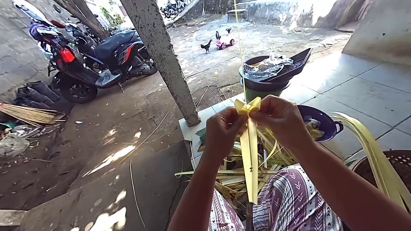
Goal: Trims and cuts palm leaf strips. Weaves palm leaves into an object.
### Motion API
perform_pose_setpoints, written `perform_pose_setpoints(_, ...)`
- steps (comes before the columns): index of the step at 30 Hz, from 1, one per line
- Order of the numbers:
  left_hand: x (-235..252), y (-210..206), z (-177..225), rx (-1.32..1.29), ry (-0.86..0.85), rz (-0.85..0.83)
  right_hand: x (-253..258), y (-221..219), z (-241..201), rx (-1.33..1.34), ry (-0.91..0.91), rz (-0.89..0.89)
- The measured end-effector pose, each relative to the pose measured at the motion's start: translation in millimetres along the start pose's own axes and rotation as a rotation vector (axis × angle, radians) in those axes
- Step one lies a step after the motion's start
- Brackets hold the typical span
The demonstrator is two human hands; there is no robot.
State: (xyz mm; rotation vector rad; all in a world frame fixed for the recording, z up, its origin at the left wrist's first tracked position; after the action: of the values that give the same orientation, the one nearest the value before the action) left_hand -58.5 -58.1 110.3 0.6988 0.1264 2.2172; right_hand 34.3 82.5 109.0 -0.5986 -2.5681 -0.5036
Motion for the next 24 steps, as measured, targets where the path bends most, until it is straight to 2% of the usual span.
perform_pose_setpoints(6, 0, -1, -2, -0.048, 0.038, -0.001, 0, -1, 1, 0.021, -0.076, -0.037)
perform_pose_setpoints(16, -3, -2, -6, -0.186, 0.044, -0.011, 0, -6, 4, 0.103, -0.049, -0.010)
perform_pose_setpoints(21, 8, 3, -8, -0.252, 0.000, -0.023, 11, -3, 9, 0.383, -0.136, -0.073)
perform_pose_setpoints(24, 12, 1, -10, -0.301, 0.025, 0.010, 16, -2, 9, 0.421, -0.171, -0.098)
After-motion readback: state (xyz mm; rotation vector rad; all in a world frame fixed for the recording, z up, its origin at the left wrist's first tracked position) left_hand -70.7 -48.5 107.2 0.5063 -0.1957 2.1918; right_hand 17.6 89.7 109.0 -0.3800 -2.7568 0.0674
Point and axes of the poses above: each hand's wrist, its own x-axis towards the middle knuckle, its own y-axis out of the back of the hand, z = x × y, the point moved 2 cm from there along x, towards the middle knuckle, and after that the axes turned 7 degrees about -z, right-handed, at the moved point
